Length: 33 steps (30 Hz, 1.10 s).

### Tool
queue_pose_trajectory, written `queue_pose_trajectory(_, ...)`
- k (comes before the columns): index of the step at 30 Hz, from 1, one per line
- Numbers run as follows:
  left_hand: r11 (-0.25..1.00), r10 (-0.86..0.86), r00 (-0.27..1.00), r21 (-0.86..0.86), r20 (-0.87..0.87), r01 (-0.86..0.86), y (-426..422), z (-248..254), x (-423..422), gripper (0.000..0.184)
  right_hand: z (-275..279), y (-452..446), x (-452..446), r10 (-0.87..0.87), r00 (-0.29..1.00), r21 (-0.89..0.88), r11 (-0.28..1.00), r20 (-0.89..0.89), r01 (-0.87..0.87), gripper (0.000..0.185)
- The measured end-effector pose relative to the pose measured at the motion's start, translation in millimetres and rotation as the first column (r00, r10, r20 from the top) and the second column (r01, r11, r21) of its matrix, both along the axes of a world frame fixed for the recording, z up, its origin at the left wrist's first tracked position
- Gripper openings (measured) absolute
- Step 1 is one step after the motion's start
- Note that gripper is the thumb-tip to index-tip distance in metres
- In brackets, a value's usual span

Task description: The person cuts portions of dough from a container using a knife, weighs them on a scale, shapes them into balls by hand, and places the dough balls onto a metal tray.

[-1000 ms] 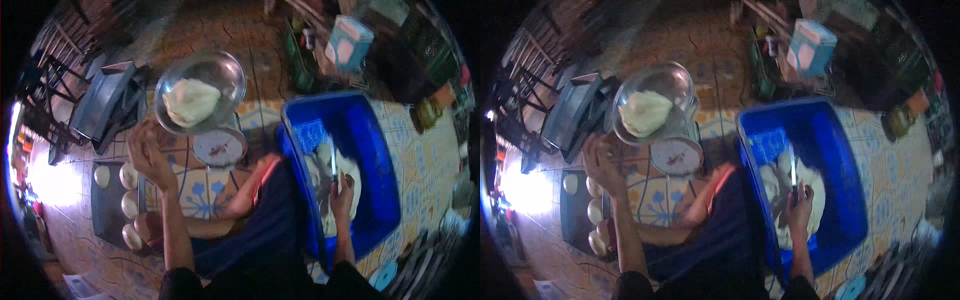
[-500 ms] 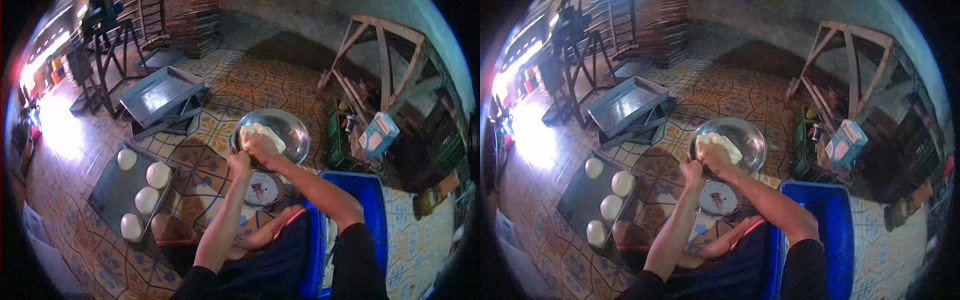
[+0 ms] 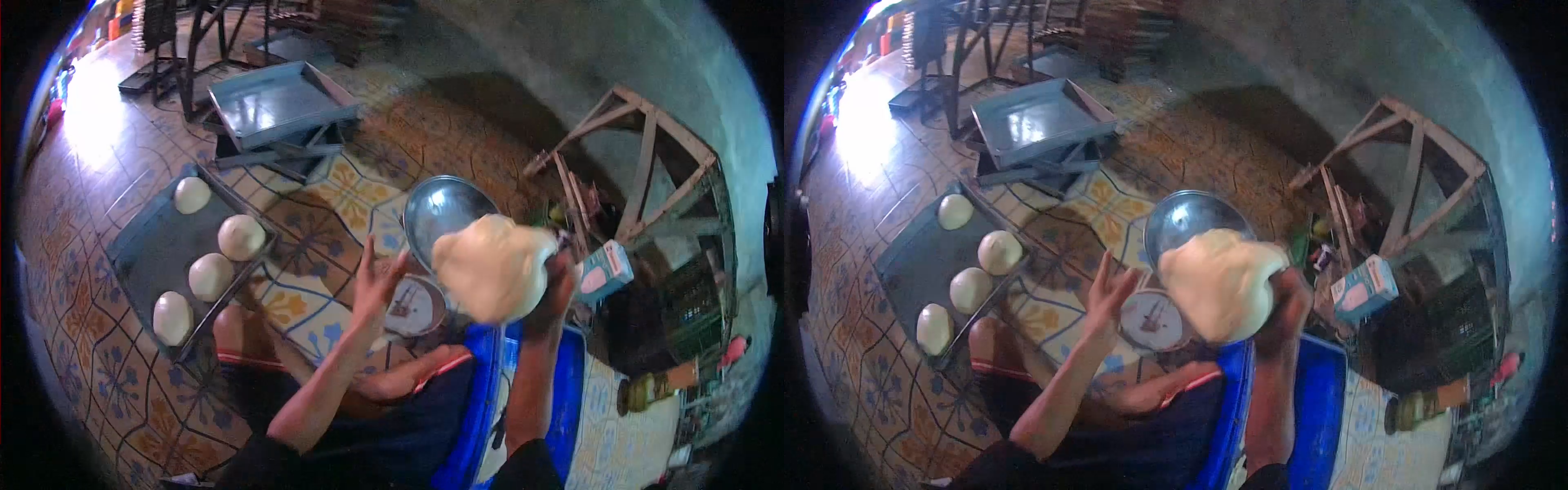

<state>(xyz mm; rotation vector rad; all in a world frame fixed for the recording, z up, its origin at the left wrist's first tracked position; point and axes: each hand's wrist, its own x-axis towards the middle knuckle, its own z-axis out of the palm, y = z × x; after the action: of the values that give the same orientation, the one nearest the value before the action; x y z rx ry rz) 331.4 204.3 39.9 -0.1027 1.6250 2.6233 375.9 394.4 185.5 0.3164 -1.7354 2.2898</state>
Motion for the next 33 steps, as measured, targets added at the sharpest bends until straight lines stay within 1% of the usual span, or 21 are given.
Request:
queue_pose_trajectory(2,0.984,-0.151,0.988,0.089,-0.029,0.153,-7.5,1.1,62.3,0.086,-36.7,-22.9,30.0,0.045,0.996,-0.079,0.996,0.076,-0.039,0.046)
queue_pose_trajectory(4,0.552,-0.373,0.917,0.828,0.141,0.097,-6.8,-3.7,111.0,0.074,-61.5,-47.7,62.8,-0.021,0.961,0.326,0.942,0.277,-0.074,0.047)
queue_pose_trajectory(6,0.453,-0.373,0.902,0.891,0.217,-0.027,-17.5,-31.5,121.7,0.062,-96.8,-32.6,67.3,-0.013,0.946,0.143,0.989,0.325,-0.036,0.045)
queue_pose_trajectory(7,0.588,-0.288,0.926,0.808,0.243,-0.029,-24.5,-34.2,122.7,0.057,-122.9,-24.8,61.2,-0.013,0.946,-0.025,0.999,0.324,0.022,0.044)
queue_pose_trajectory(9,0.790,-0.230,0.956,0.608,0.183,0.073,-28.5,-58.9,124.0,0.046,-261.5,-48.6,72.0,-0.402,0.914,0.500,0.802,0.047,0.327,0.041)
queue_pose_trajectory(10,0.915,-0.368,0.909,0.252,0.195,0.316,-37.0,-44.6,117.3,0.045,-328.6,-61.4,76.6,-0.567,0.815,0.672,0.560,-0.116,0.485,0.040)
queue_pose_trajectory(12,0.847,-0.144,0.891,-0.412,0.431,0.336,-20.6,-44.6,116.0,0.053,-225.0,-76.0,83.9,-0.409,0.834,0.291,0.904,0.371,0.314,0.037)
queue_pose_trajectory(13,0.838,-0.161,0.883,-0.412,0.441,0.359,-28.6,-55.8,118.1,0.053,-171.2,-84.2,87.0,-0.301,0.770,0.066,0.945,0.563,0.321,0.035)
queue_pose_trajectory(15,0.984,-0.100,0.988,0.136,-0.121,0.116,-57.8,-84.0,106.7,0.072,-156.5,-83.6,79.3,-0.360,0.769,0.059,0.919,0.528,0.390,0.032)
queue_pose_trajectory(16,0.983,-0.125,0.984,0.118,-0.126,0.140,-56.0,-88.9,102.5,0.072,-154.7,-96.1,79.4,-0.347,0.718,-0.047,0.883,0.603,0.467,0.032)
queue_pose_trajectory(18,0.704,-0.251,0.942,0.710,0.221,0.021,-54.2,-99.6,107.2,0.084,-196.4,-98.6,87.1,-0.132,0.695,-0.174,0.920,0.707,0.352,0.038)
queue_pose_trajectory(19,0.656,-0.303,0.938,0.751,0.170,0.076,-57.2,-103.6,113.6,0.084,-184.7,-106.4,92.0,-0.044,0.687,-0.093,0.982,0.725,0.162,0.046)
queue_pose_trajectory(20,0.244,-0.329,0.928,0.934,-0.174,0.261,-56.7,-104.8,117.8,0.073,-183.8,-90.4,90.1,-0.030,0.683,-0.095,0.985,0.730,0.145,0.046)
queue_pose_trajectory(22,0.695,-0.154,0.974,0.719,0.164,-0.011,-64.6,-88.4,132.1,0.061,-170.8,-48.9,85.9,0.145,0.879,0.123,0.967,0.453,-0.223,0.064)
queue_pose_trajectory(24,0.863,-0.127,0.959,0.504,0.254,-0.019,-48.7,-91.7,135.4,0.054,-172.2,-76.9,89.8,0.081,0.961,0.192,0.972,0.265,-0.135,0.063)
queue_pose_trajectory(26,0.868,-0.365,0.889,-0.244,0.277,0.433,-38.6,-85.2,118.7,0.049,-201.2,-88.8,108.3,-0.135,0.986,0.427,0.900,0.093,0.083,0.051)
queue_pose_trajectory(28,0.907,-0.378,0.911,-0.132,0.166,0.401,-33.6,-121.8,113.8,0.037,-208.5,-74.8,103.9,-0.323,0.918,0.471,0.863,0.230,0.185,0.035)
queue_pose_trajectory(30,0.926,-0.001,0.992,0.375,0.126,-0.047,-40.8,-128.6,112.9,0.034,-182.8,-84.4,95.4,-0.374,0.749,0.091,0.916,0.548,0.391,0.037)
queue_pose_trajectory(31,0.989,0.101,0.995,0.107,-0.002,-0.101,-35.3,-129.8,111.2,0.032,-176.9,-96.6,98.4,-0.392,0.730,0.141,0.913,0.560,0.382,0.030)
queue_pose_trajectory(32,0.991,-0.026,0.983,0.132,0.181,0.002,-38.5,-132.0,112.7,0.036,-184.8,-96.2,104.4,-0.278,0.807,0.182,0.960,0.521,0.213,0.031)
queue_pose_trajectory(33,0.885,-0.215,0.950,0.456,0.226,0.092,-45.1,-134.6,120.9,0.037,-181.3,-94.7,102.9,-0.195,0.798,0.062,0.979,0.571,0.195,0.028)
